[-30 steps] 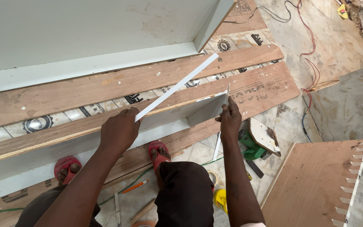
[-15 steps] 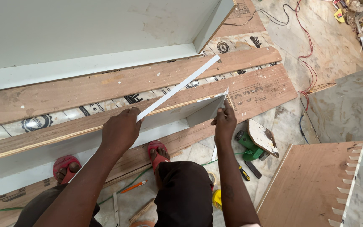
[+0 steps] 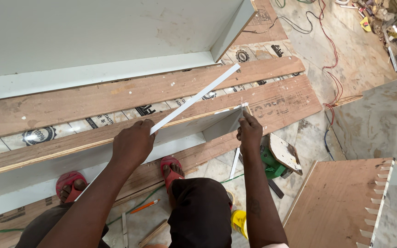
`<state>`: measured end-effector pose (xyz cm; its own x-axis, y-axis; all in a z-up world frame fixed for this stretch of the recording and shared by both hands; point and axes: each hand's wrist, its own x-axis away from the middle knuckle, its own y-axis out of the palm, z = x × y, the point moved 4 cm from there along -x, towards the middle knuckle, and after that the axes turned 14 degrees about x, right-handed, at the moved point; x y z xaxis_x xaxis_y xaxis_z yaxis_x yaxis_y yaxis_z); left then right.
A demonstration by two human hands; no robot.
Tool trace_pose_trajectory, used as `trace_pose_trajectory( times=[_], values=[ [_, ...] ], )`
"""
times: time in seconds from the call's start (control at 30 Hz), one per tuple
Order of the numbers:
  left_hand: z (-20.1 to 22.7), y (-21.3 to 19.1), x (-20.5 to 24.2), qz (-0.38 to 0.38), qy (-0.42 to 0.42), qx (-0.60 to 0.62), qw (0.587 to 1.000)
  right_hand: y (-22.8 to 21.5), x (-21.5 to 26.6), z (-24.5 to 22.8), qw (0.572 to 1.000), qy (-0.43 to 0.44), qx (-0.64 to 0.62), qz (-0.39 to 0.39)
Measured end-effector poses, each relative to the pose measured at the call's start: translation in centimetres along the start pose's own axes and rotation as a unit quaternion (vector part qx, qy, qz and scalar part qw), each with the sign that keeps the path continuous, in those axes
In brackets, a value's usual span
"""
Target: The person uses a circular saw to cut a piece of plywood, then measures and fits a white plastic strip into a white wooden cabinet frame. They apply adhesive to the strip and press it into place along the cabinet edge.
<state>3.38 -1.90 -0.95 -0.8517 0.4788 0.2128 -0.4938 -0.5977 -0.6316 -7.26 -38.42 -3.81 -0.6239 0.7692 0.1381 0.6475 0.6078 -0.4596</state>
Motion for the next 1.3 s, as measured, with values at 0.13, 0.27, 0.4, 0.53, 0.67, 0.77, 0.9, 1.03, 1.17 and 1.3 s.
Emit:
trace_pose_trajectory(
  times=[0.13,0.27,0.4,0.53,0.67,0.77,0.9,1.03,1.17,1.3],
  values=[
    [-0.2,0.2,0.0,-0.001,0.004,-0.01,1.0,-0.2,-0.6,0.4,1.0,0.009,-0.009,0.008],
    [-0.2,0.2,0.0,-0.005,-0.001,-0.006,1.0,0.1,-0.6,1.1,0.999,0.012,-0.037,-0.003],
    [-0.1,0.2,0.0,-0.012,-0.002,-0.008,1.0,0.8,-0.2,1.9,0.998,-0.031,-0.059,-0.002],
    [0.0,0.1,0.1,-0.016,-0.005,-0.013,1.0,2.6,2.2,2.4,0.998,-0.059,0.031,0.005],
    [-0.2,0.2,0.1,-0.011,-0.002,-0.007,1.0,3.0,5.9,2.7,0.992,-0.109,0.054,-0.014],
    [-0.1,0.0,0.2,0.013,0.019,-0.003,1.0,1.5,6.2,2.0,0.99,-0.121,0.077,0.0],
    [0.0,0.1,0.2,-0.007,0.005,-0.007,1.0,-0.9,2.4,0.7,0.993,-0.086,0.082,0.014],
    [0.1,-0.1,0.1,-0.003,0.003,-0.009,1.0,-0.9,0.4,0.3,0.998,-0.032,0.044,-0.027],
    [-0.4,0.3,0.1,-0.009,0.0,-0.007,1.0,-0.4,0.8,1.1,0.997,-0.029,0.027,-0.067],
    [-0.4,0.3,0.1,0.002,0.012,-0.003,1.0,0.9,1.6,1.8,0.993,-0.046,-0.08,-0.074]
  ],
)
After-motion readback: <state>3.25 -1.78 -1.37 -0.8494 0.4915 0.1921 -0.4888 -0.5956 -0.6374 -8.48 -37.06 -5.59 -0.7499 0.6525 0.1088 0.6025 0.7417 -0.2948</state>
